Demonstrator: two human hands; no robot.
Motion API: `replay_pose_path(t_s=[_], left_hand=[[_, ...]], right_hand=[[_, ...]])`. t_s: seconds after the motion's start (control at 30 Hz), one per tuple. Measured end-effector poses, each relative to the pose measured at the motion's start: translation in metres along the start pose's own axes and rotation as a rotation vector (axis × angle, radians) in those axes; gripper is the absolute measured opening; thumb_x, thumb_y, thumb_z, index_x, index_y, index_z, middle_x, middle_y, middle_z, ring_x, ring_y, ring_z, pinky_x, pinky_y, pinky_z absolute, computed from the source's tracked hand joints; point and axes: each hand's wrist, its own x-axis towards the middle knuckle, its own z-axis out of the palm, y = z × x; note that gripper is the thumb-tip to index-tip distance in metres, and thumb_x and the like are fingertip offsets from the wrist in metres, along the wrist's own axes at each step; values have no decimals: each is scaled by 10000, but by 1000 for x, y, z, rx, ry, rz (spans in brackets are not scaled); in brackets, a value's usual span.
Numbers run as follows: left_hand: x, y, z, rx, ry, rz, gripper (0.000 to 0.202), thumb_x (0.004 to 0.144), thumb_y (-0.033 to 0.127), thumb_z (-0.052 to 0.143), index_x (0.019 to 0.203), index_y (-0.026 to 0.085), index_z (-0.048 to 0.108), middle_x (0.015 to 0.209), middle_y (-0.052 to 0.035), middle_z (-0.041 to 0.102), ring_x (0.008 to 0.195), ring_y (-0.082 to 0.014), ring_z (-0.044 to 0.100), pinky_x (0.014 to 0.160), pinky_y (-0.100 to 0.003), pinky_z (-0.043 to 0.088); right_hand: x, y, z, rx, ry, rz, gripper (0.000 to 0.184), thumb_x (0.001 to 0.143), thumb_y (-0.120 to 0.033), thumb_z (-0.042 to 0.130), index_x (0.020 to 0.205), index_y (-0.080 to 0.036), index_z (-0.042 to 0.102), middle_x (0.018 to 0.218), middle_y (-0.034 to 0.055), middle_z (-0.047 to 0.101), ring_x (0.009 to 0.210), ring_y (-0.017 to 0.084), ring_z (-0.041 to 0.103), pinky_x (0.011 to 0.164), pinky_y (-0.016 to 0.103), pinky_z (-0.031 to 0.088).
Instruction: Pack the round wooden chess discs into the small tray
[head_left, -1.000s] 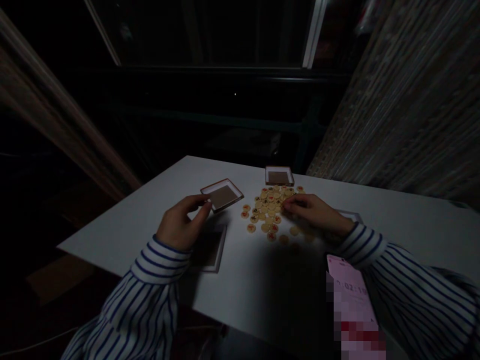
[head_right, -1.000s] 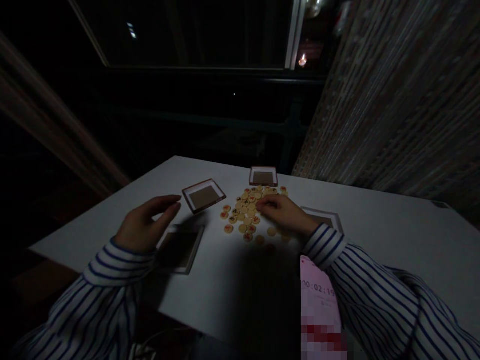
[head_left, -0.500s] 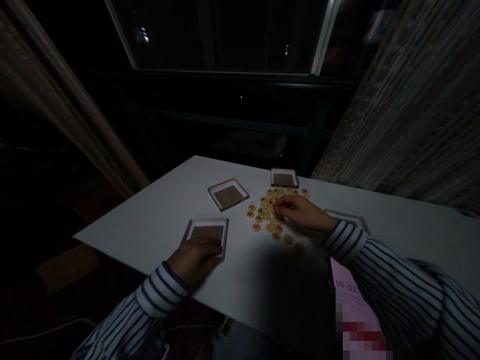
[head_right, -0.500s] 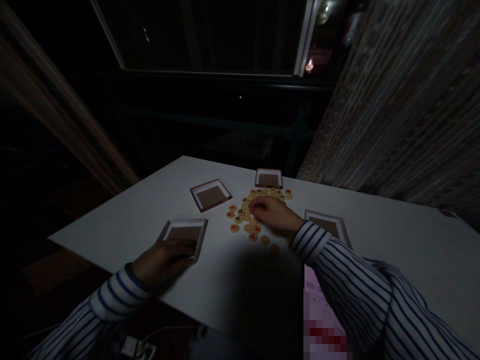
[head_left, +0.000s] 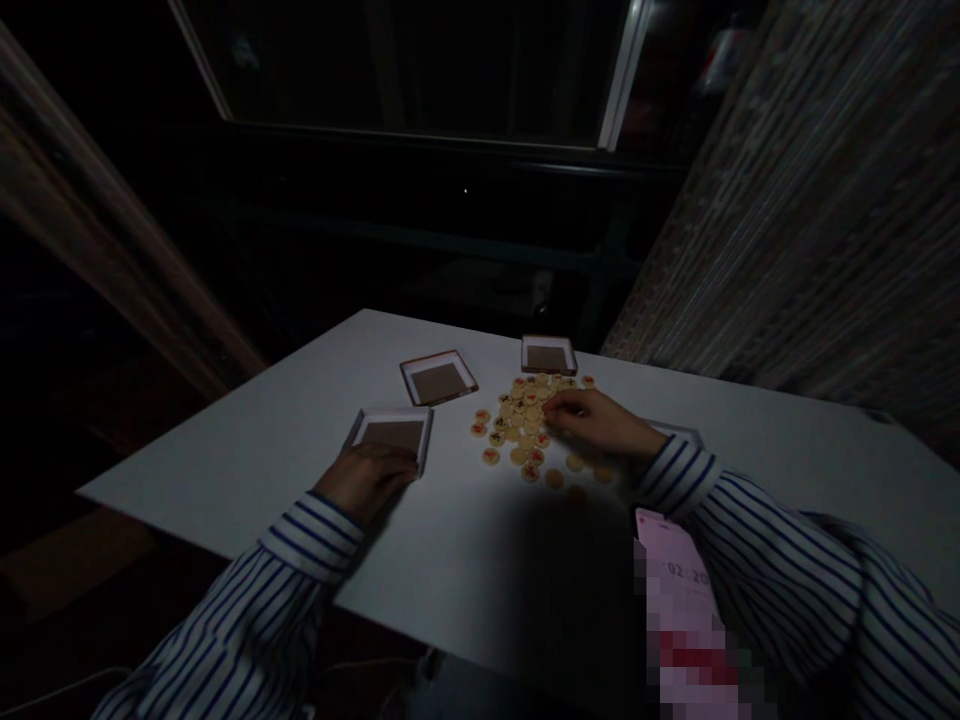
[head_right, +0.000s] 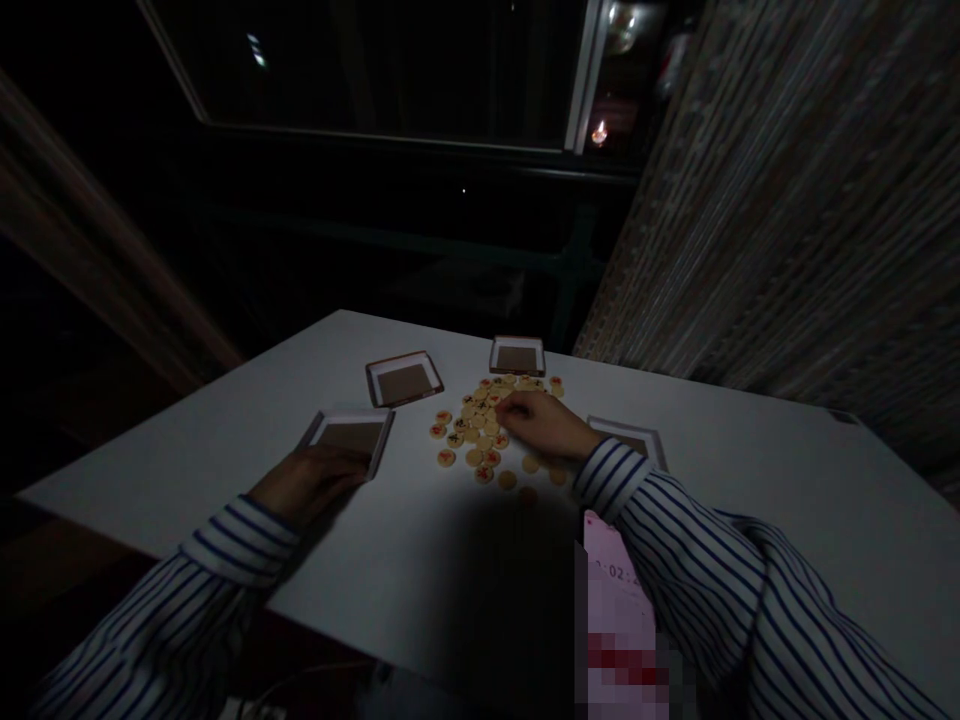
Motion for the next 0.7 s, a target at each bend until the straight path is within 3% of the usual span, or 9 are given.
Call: replay_pose_path(t_s=[0.2, 0.33, 0.4, 0.57, 0.7], left_hand=[[13, -4, -6, 131, -25, -84, 293, 800, 355, 422, 790, 221, 682, 896, -43, 691, 845, -212, 620, 794, -377, 464], [16, 13, -12, 247, -9, -151, 301, 779, 399, 449, 858, 213, 671, 958, -58, 674, 901, -262, 597, 823, -444, 438], [22, 28, -13, 258, 56, -163, 344, 785, 421, 438, 905, 184, 656, 952, -84, 668, 894, -269, 594, 818, -450, 438], [65, 66, -4, 40, 186, -141, 321, 830, 310, 374, 946, 152, 628, 925, -82, 669, 850, -212, 610, 775, -353, 475], [99, 77, 14, -79, 256, -143, 301, 825, 258, 384, 962, 141, 626, 952, -77, 662, 900, -201, 596, 810, -340, 470]], right_hand=[[-3, 11, -4, -71, -3, -4, 227, 757, -242, 485, 906, -136, 618, 851, 46, 650, 763, 146, 587, 701, 265, 452], [-13, 17, -11, -267, -12, 15, 225, 761, -236, 470, 898, -151, 627, 850, 47, 656, 753, 147, 589, 677, 246, 434], [-20, 17, -12, -378, -37, 30, 221, 765, -240, 463, 887, -169, 632, 833, 42, 658, 735, 149, 589, 659, 241, 424], [-32, 10, -9, -556, -133, 27, 227, 754, -227, 484, 915, -185, 638, 906, 61, 652, 821, 173, 585, 716, 251, 409], [-28, 3, -2, -635, -147, 10, 228, 758, -229, 490, 930, -181, 632, 953, 71, 646, 879, 189, 576, 740, 262, 402]])
